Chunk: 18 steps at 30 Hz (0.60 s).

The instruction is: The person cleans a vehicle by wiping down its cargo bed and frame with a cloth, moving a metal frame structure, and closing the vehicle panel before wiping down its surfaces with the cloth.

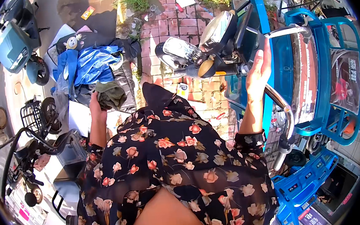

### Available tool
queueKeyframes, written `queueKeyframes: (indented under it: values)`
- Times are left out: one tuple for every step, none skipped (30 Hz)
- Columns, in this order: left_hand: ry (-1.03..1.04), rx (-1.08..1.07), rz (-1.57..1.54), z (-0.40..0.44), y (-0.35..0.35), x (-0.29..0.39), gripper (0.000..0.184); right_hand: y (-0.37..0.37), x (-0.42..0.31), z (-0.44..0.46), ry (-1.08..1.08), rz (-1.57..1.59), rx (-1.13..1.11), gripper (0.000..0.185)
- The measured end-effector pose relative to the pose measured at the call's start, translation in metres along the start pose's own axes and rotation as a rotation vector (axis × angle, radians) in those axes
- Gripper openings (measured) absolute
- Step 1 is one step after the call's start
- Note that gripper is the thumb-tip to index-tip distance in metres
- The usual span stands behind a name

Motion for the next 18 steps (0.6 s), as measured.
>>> queueKeyframes:
  values:
    - [0.016, -0.034, -0.004, 0.016, 0.007, 0.010, 0.031, 0.004, 0.020, 0.004, 0.031, -0.093, -0.056, 0.052]
    - [0.034, -0.067, -0.006, 0.030, 0.014, 0.022, 0.031, 0.008, 0.034, 0.006, 0.068, -0.254, -0.186, 0.060]
    - [0.046, -0.016, 0.001, 0.014, 0.041, 0.034, 0.031, 0.015, 0.049, 0.005, 0.114, -0.283, -0.264, 0.063]
    - [0.026, 0.038, -0.086, -0.004, 0.025, 0.012, 0.030, 0.035, 0.059, 0.028, 0.109, -0.276, -0.454, 0.067]
    - [0.035, 0.027, -0.021, 0.022, 0.034, 0.033, 0.030, 0.045, 0.070, 0.021, 0.194, -0.176, -0.458, 0.070]
    - [0.041, 0.025, 0.033, 0.036, 0.042, 0.049, 0.030, 0.044, 0.068, 0.021, 0.193, -0.216, -0.474, 0.071]
    - [0.013, 0.011, 0.076, 0.044, 0.070, 0.070, 0.029, 0.045, 0.073, 0.029, 0.203, -0.201, -0.472, 0.072]
    - [-0.007, -0.002, 0.122, 0.049, 0.097, 0.087, 0.029, 0.044, 0.076, 0.033, 0.210, -0.181, -0.465, 0.072]
    - [-0.030, -0.020, 0.173, 0.052, 0.129, 0.103, 0.028, 0.043, 0.079, 0.035, 0.215, -0.194, -0.455, 0.073]
    - [-0.029, -0.045, 0.242, 0.056, 0.158, 0.116, 0.027, 0.043, 0.083, 0.036, 0.221, -0.207, -0.448, 0.073]
    - [-0.057, 0.038, 0.169, -0.008, 0.157, 0.086, 0.026, 0.025, 0.081, 0.081, 0.147, -0.161, -0.594, 0.074]
    - [-0.053, 0.003, 0.242, 0.011, 0.183, 0.106, 0.026, 0.030, 0.087, 0.082, 0.202, -0.187, -0.563, 0.075]
    - [0.039, -0.003, 0.324, 0.029, 0.202, 0.122, 0.023, 0.033, 0.089, 0.085, 0.225, -0.178, -0.528, 0.076]
    - [0.062, -0.088, 0.381, 0.047, 0.231, 0.133, 0.021, 0.034, 0.095, 0.093, 0.245, -0.171, -0.497, 0.076]
    - [0.089, -0.146, 0.439, 0.053, 0.265, 0.140, 0.021, 0.035, 0.102, 0.097, 0.245, -0.197, -0.498, 0.079]
    - [0.113, -0.202, 0.493, 0.050, 0.302, 0.143, 0.021, 0.039, 0.111, 0.104, 0.255, -0.190, -0.484, 0.084]
    - [0.083, -0.262, 0.538, 0.042, 0.340, 0.143, 0.021, 0.043, 0.118, 0.110, 0.243, -0.233, -0.486, 0.086]
    - [0.039, -0.292, 0.535, 0.023, 0.358, 0.139, 0.022, 0.051, 0.113, 0.124, 0.204, -0.267, -0.540, 0.088]
Point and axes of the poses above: each hand's wrist, its own z-axis towards the middle knuckle, its own y-axis out of the palm, x = y × z, the point moved 5 cm from there along z, towards the middle knuckle, and after that the axes turned 15 degrees about -y, right-handed, at the moved point
